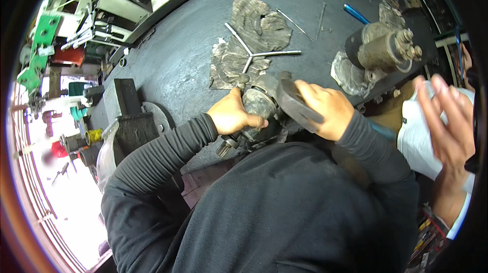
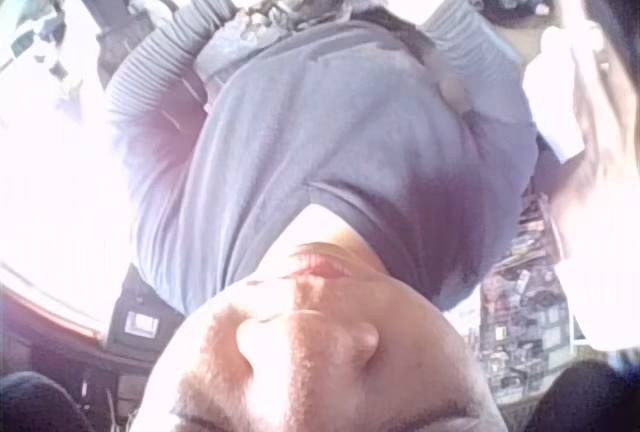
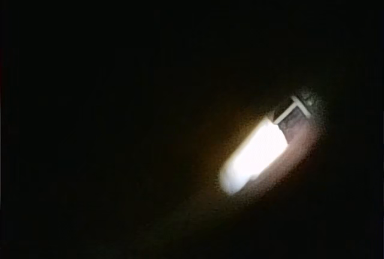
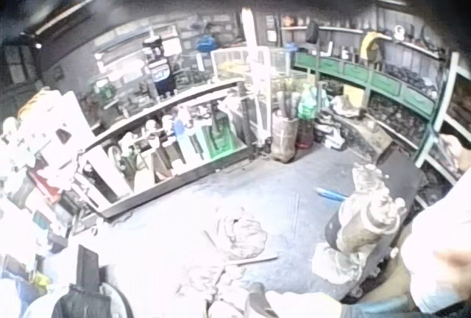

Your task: The person disassembles a cylindrical mechanical component on a workbench using a hammer and a T-handle wrench. They remove internal parts, separate the housing, and place the pieces on the table.

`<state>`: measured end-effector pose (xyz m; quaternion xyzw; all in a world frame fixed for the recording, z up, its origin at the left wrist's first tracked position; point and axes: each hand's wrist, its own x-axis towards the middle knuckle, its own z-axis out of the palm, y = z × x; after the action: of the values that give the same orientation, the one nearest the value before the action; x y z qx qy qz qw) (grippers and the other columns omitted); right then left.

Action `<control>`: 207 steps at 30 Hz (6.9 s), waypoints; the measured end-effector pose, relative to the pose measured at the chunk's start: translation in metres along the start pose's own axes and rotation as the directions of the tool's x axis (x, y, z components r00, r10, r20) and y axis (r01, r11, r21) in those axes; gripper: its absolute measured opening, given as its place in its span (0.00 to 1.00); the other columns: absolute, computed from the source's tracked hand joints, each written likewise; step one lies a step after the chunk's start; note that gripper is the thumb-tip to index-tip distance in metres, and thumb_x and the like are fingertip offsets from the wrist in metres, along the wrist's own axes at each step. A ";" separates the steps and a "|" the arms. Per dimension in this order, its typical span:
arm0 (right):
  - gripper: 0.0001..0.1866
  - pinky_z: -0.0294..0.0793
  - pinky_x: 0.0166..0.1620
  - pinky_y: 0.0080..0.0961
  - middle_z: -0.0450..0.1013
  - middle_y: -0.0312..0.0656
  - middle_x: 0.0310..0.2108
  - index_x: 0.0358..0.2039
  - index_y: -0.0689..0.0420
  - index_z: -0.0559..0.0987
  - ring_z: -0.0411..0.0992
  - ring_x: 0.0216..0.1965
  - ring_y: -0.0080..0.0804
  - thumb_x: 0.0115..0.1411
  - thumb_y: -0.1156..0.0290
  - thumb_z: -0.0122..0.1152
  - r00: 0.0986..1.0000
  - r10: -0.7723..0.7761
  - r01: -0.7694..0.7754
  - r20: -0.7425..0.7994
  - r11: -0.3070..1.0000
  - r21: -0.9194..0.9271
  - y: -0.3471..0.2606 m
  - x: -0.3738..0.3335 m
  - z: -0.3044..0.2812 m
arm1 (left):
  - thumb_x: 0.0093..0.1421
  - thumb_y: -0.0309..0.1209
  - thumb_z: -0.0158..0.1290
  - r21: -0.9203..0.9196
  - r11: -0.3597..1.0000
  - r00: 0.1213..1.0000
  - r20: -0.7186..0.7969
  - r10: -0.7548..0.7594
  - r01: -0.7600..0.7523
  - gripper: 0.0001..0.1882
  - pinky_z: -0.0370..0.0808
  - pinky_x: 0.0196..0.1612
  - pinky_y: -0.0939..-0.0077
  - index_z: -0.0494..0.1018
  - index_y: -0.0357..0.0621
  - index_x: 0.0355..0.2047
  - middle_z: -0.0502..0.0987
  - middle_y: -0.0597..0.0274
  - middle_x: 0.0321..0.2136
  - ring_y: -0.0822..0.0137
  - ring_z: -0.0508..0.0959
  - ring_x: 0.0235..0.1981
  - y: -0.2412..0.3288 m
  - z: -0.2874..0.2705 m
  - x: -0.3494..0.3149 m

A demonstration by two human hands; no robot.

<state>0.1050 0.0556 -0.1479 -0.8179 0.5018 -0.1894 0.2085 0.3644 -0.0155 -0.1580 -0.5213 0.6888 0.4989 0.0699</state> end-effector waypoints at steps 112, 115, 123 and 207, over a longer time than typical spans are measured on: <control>0.28 0.74 0.51 0.37 0.72 0.40 0.51 0.59 0.58 0.67 0.71 0.52 0.31 0.65 0.56 0.58 0.807 0.007 -0.580 0.590 -0.174 0.796 -0.029 0.079 -0.010 | 0.32 0.34 0.74 -0.258 0.629 0.613 -0.650 0.449 -0.734 0.55 0.69 0.59 0.62 0.58 0.33 0.59 0.71 0.48 0.51 0.56 0.73 0.54 -0.031 0.039 -0.010; 0.30 0.77 0.48 0.41 0.72 0.42 0.51 0.61 0.59 0.65 0.71 0.53 0.35 0.63 0.59 0.61 0.750 -0.019 -0.658 0.662 -0.135 0.741 -0.032 0.080 -0.013 | 0.33 0.33 0.73 -0.251 0.657 0.642 -0.615 0.459 -0.711 0.50 0.70 0.58 0.63 0.63 0.34 0.57 0.73 0.48 0.50 0.56 0.75 0.52 -0.035 0.036 -0.020; 0.39 0.79 0.51 0.42 0.68 0.45 0.54 0.66 0.59 0.57 0.71 0.54 0.40 0.58 0.69 0.67 0.669 -0.031 -0.736 0.742 -0.166 0.657 -0.037 0.082 0.017 | 0.34 0.36 0.73 -0.205 0.710 0.657 -0.607 0.447 -0.673 0.42 0.76 0.49 0.64 0.69 0.40 0.52 0.77 0.52 0.44 0.55 0.79 0.45 -0.063 0.047 -0.022; 0.51 0.72 0.43 0.24 0.62 0.52 0.58 0.72 0.50 0.36 0.67 0.52 0.34 0.52 0.83 0.51 0.815 0.344 -0.411 0.465 -0.222 0.884 -0.050 0.123 0.150 | 0.53 0.27 0.59 -0.683 -0.064 0.683 -0.730 0.020 -0.727 0.30 0.75 0.51 0.65 0.62 0.40 0.56 0.73 0.56 0.48 0.62 0.75 0.47 -0.132 -0.029 0.108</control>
<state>0.2723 -0.0120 -0.2350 -0.2121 0.4193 -0.3975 0.7882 0.4325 -0.1023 -0.2913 -0.3037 0.2747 0.6559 -0.6341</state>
